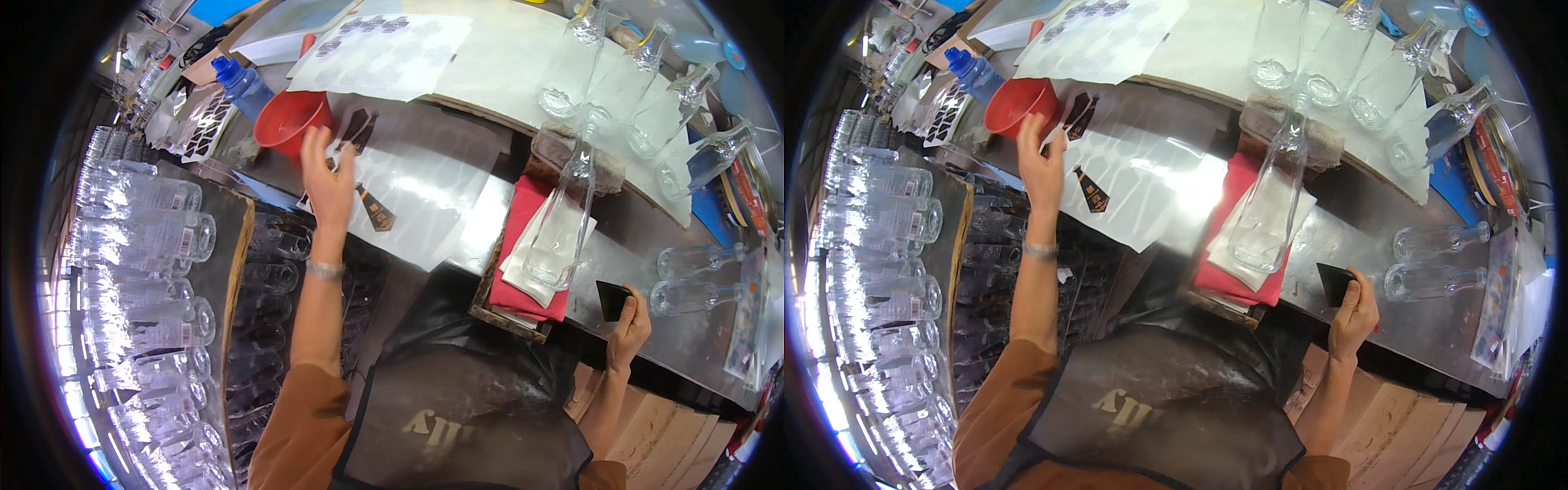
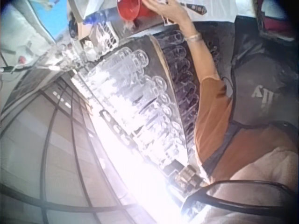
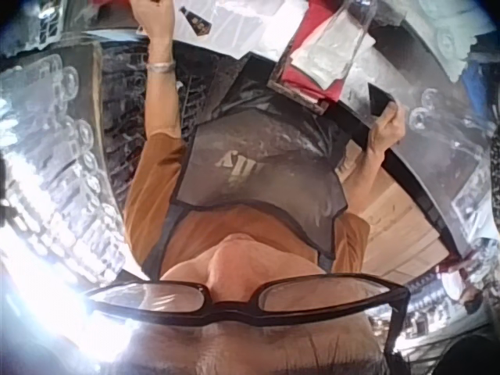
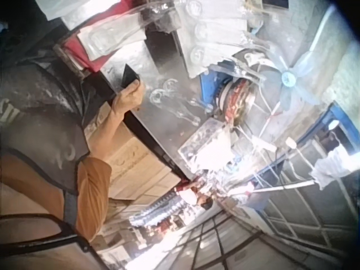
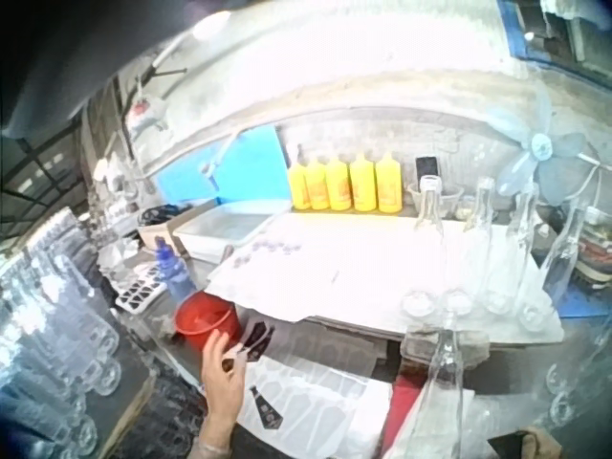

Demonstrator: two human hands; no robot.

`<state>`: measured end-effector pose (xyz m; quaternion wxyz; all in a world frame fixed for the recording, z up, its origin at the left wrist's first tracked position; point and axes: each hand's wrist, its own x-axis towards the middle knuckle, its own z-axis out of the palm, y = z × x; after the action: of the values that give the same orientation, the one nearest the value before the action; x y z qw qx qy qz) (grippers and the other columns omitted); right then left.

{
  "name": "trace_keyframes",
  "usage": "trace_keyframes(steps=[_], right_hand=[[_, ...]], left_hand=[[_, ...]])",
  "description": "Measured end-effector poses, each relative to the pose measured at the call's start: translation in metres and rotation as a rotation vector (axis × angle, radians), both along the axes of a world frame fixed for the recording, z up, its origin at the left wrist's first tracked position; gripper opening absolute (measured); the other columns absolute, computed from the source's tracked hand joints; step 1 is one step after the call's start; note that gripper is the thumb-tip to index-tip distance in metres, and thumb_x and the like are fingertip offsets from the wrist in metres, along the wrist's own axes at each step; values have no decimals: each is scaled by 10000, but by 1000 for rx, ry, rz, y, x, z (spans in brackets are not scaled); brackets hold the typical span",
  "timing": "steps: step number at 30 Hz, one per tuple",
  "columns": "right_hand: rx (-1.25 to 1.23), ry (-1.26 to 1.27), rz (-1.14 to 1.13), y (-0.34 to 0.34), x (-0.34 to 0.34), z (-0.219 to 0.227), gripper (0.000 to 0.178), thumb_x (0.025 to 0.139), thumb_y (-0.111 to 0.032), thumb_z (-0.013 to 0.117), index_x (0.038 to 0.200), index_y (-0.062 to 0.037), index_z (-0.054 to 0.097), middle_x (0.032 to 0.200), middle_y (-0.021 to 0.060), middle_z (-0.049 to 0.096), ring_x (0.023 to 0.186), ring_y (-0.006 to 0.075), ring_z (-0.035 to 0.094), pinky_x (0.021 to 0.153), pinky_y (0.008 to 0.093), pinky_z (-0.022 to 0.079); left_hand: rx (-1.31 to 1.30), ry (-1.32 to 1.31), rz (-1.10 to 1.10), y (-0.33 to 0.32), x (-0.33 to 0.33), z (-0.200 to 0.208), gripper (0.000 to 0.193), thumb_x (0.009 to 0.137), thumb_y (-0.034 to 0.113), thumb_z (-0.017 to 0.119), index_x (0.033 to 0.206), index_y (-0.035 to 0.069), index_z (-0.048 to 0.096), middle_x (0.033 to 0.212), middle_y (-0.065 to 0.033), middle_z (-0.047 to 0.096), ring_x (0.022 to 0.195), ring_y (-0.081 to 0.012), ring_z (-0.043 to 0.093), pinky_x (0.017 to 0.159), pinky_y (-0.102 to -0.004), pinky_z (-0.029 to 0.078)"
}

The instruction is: The person applies labels to clear plastic bottles. They pick up a bottle, place a label on it, smooth it down, and then set the bottle aside. This process is repeated for multiple bottles.

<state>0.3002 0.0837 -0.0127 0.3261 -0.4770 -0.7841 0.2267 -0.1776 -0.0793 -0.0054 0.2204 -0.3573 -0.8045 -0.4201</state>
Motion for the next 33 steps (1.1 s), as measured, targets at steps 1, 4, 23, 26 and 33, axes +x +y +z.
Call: trace_keyframes(steps=[1,4,23,26,33], right_hand=[[-25,0,1,0,0,3,263,1050,-173,490,1096,16,667,947,124,678,811,181,598,761,287,469],[34,62,-32,4,9,0,269,1049,-171,487,1101,20,669,961,118,685,814,185,601,767,292,471],[-117,70,-9,24,12,-18,225,1035,-133,509,1075,15,672,916,137,674,760,219,618,717,311,482],[-143,67,-21,19,19,-14,226,1035,-135,512,1078,17,674,919,124,675,768,206,611,723,304,480],[-80,161,27,3,15,-11,229,1032,-139,524,1080,26,675,944,126,682,836,203,622,791,286,481]], left_hand=[[46,55,96,10,-29,-4,460,940,225,667,1291,-60,585,1390,-239,541,1329,-347,497,1092,-400,397],[55,53,324,30,-117,-8,465,923,253,610,1216,-108,602,1343,-308,539,1279,-414,507,1109,-463,371],[-112,73,244,45,-123,2,319,933,290,647,1097,23,704,1059,-163,715,992,-310,687,862,-392,523],[-214,23,-413,32,20,28,476,870,139,718,1308,1,592,1336,-187,594,1251,-306,564,1059,-373,432],[-628,66,-589,-54,107,-16,618,739,123,802,1293,54,536,1452,-182,481,1396,-390,420,1165,-563,283]])
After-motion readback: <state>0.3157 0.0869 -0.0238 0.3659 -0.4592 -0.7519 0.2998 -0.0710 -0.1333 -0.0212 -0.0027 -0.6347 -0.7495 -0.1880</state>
